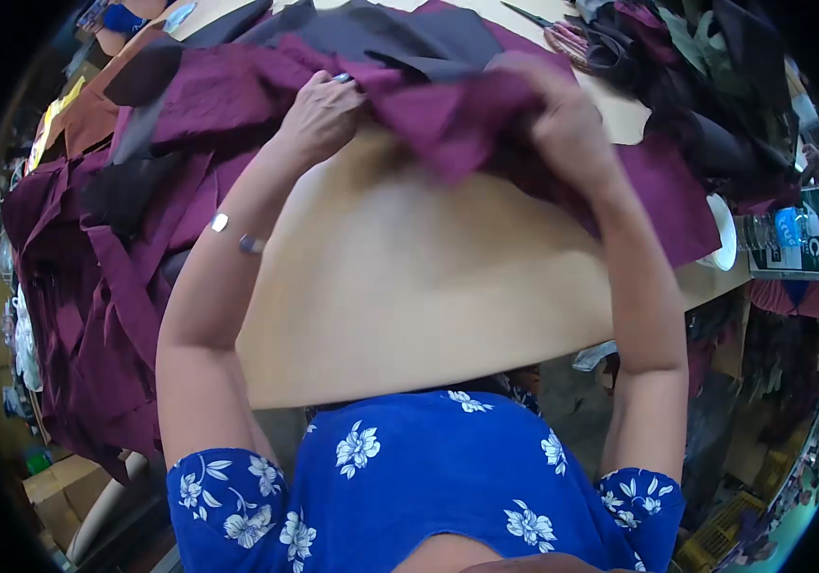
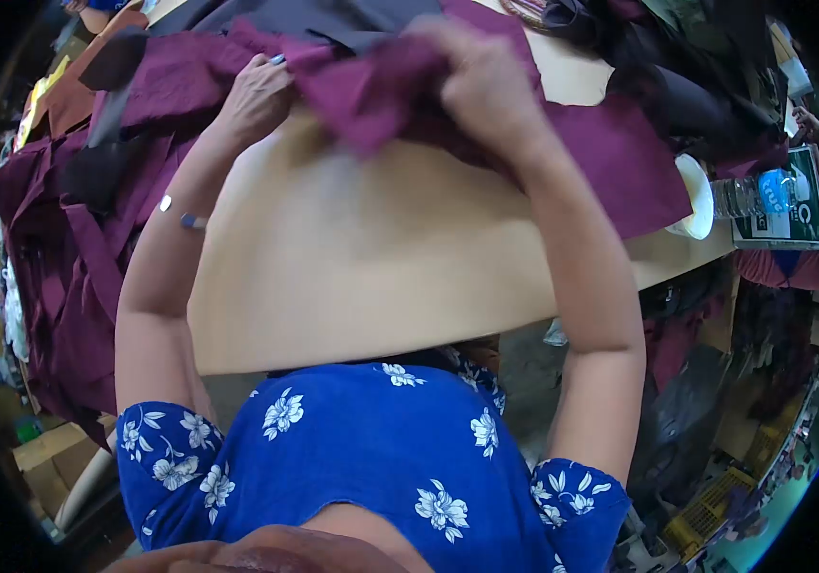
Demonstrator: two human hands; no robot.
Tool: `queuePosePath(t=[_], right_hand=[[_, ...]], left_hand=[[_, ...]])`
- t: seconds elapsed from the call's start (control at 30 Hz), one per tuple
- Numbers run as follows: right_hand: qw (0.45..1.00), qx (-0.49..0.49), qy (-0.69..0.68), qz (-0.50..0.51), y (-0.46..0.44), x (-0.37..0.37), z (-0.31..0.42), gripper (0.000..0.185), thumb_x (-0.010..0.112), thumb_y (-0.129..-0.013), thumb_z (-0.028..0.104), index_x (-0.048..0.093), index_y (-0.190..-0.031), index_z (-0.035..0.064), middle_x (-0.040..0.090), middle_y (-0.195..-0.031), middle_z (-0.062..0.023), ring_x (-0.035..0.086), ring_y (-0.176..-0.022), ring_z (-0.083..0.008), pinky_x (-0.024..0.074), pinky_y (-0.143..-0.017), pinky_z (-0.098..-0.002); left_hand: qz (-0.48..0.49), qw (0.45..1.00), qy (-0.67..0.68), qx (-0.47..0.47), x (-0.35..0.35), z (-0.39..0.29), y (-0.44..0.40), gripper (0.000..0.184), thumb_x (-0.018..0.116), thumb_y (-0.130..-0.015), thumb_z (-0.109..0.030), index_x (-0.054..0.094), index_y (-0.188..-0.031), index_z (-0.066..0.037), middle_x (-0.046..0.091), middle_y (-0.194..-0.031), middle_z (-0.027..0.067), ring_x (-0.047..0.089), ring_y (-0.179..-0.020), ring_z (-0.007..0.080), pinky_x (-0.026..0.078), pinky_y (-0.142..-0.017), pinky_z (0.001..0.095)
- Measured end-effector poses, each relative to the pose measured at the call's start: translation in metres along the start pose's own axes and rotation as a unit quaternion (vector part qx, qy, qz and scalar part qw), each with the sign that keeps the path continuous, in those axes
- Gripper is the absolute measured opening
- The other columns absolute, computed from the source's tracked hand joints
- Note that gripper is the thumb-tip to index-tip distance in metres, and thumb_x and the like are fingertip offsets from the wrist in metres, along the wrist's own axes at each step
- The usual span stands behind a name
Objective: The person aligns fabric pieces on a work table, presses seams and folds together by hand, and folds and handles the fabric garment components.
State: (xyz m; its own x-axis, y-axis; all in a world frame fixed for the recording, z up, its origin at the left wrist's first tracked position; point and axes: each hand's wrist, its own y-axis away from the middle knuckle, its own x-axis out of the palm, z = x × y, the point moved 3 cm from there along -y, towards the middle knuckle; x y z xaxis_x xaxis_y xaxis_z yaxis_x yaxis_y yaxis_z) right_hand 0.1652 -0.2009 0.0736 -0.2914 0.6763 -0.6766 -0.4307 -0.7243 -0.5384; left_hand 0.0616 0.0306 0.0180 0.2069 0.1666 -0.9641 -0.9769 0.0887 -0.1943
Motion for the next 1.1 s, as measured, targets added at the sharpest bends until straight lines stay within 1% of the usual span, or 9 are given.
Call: queuePosePath(t=[0.2,0.33,0.53,0.7,0.73,0.83,0.9,0.93,1.1], right_hand=[[0.907,0.300,0.294,0.027,-0.013,-0.035,-0.124,0.047,0.059,-0.077,0.011,0.049,-0.123,0.0071,0.062,-0.107,-0.0145,0.060,-0.098,-0.0309,0.0450,-0.085,-0.0369],[0.981,0.055,0.068,-0.173,0.024,-0.061,-0.017,0.060,0.065,-0.074,0.012,0.042,-0.129,0.0090,0.059,-0.113,-0.0157,0.058,-0.100,-0.0337,0.0444,-0.084,-0.0399],[0.949,0.015,0.298,0.103,0.088,-0.025,0.000,0.079,0.058,-0.066,-0.007,0.037,-0.136,0.0219,0.061,-0.087,-0.0140,0.059,-0.079,-0.0339,0.0459,-0.074,-0.0447],[0.909,0.091,0.402,-0.067,0.031,-0.125,-0.024,0.052,0.048,-0.072,-0.006,0.053,-0.119,0.0161,0.060,-0.096,-0.0164,0.059,-0.088,-0.0331,0.0460,-0.076,-0.0442],[0.898,-0.101,0.366,-0.220,0.016,-0.139,0.023,0.045,0.047,-0.073,-0.006,0.056,-0.113,0.0125,0.061,-0.102,-0.0158,0.060,-0.094,-0.0311,0.0457,-0.081,-0.0401],[0.921,-0.034,0.342,-0.184,-0.009,-0.173,0.014,0.051,0.046,-0.071,-0.009,0.055,-0.117,0.0124,0.062,-0.104,-0.0128,0.060,-0.093,-0.0278,0.0447,-0.084,-0.0362],[0.937,0.004,0.344,-0.062,-0.023,-0.186,-0.020,0.056,0.049,-0.073,-0.009,0.053,-0.123,0.0142,0.060,-0.102,-0.0057,0.058,-0.090,-0.0212,0.0443,-0.083,-0.0303],[0.952,0.005,0.294,-0.088,-0.026,-0.184,-0.010,0.055,0.050,-0.074,-0.008,0.053,-0.123,0.0146,0.059,-0.099,-0.0045,0.057,-0.088,-0.0194,0.0441,-0.081,-0.0290],[0.981,0.001,0.143,-0.132,-0.025,-0.162,0.012,0.046,0.054,-0.079,-0.004,0.055,-0.122,0.0140,0.055,-0.091,-0.0006,0.052,-0.085,-0.0120,0.0421,-0.080,-0.0240]], left_hand=[[-0.147,0.988,0.049,0.022,-0.049,-0.033,0.040,0.036,0.055,-0.074,-0.004,0.053,-0.110,-0.008,0.054,-0.110,0.0057,0.054,-0.099,0.0235,0.044,-0.080,0.0354],[-0.135,0.990,0.031,0.029,-0.035,-0.030,0.069,0.048,0.059,-0.065,0.000,0.051,-0.112,-0.007,0.050,-0.117,0.0086,0.050,-0.107,0.0262,0.042,-0.088,0.0387],[-0.032,0.996,0.070,-0.053,-0.011,-0.003,0.061,0.033,0.054,-0.074,-0.004,0.052,-0.107,-0.006,0.055,-0.105,0.0113,0.056,-0.096,0.0261,0.044,-0.081,0.0378],[-0.350,0.931,0.072,-0.078,-0.113,-0.002,0.032,0.019,0.049,-0.079,-0.005,0.054,-0.097,-0.009,0.061,-0.080,0.0135,0.061,-0.068,0.0322,0.049,-0.058,0.0399],[-0.427,0.898,0.091,-0.058,-0.133,-0.005,0.035,0.020,0.054,-0.080,-0.011,0.055,-0.100,-0.009,0.061,-0.078,0.0133,0.061,-0.064,0.0325,0.049,-0.055,0.0394],[-0.220,0.907,0.359,0.001,-0.153,-0.061,0.047,0.047,0.068,-0.075,-0.019,0.049,-0.116,-0.006,0.062,-0.087,0.0205,0.062,-0.080,0.0351,0.049,-0.070,0.0420],[0.039,0.853,0.515,0.075,-0.144,-0.098,0.064,0.071,0.067,-0.071,-0.005,0.034,-0.133,-0.008,0.042,-0.134,0.0166,0.054,-0.107,0.0319,0.043,-0.091,0.0393],[-0.001,0.810,0.562,0.168,-0.140,-0.110,0.074,0.085,0.065,-0.071,-0.003,0.019,-0.142,-0.012,0.042,-0.134,0.0167,0.053,-0.110,0.0336,0.043,-0.094,0.0402],[0.114,0.754,0.645,0.048,-0.145,-0.080,0.107,0.066,0.069,-0.076,-0.012,0.038,-0.134,-0.008,0.051,-0.127,0.0129,0.059,-0.097,0.0221,0.048,-0.083,0.0346]])
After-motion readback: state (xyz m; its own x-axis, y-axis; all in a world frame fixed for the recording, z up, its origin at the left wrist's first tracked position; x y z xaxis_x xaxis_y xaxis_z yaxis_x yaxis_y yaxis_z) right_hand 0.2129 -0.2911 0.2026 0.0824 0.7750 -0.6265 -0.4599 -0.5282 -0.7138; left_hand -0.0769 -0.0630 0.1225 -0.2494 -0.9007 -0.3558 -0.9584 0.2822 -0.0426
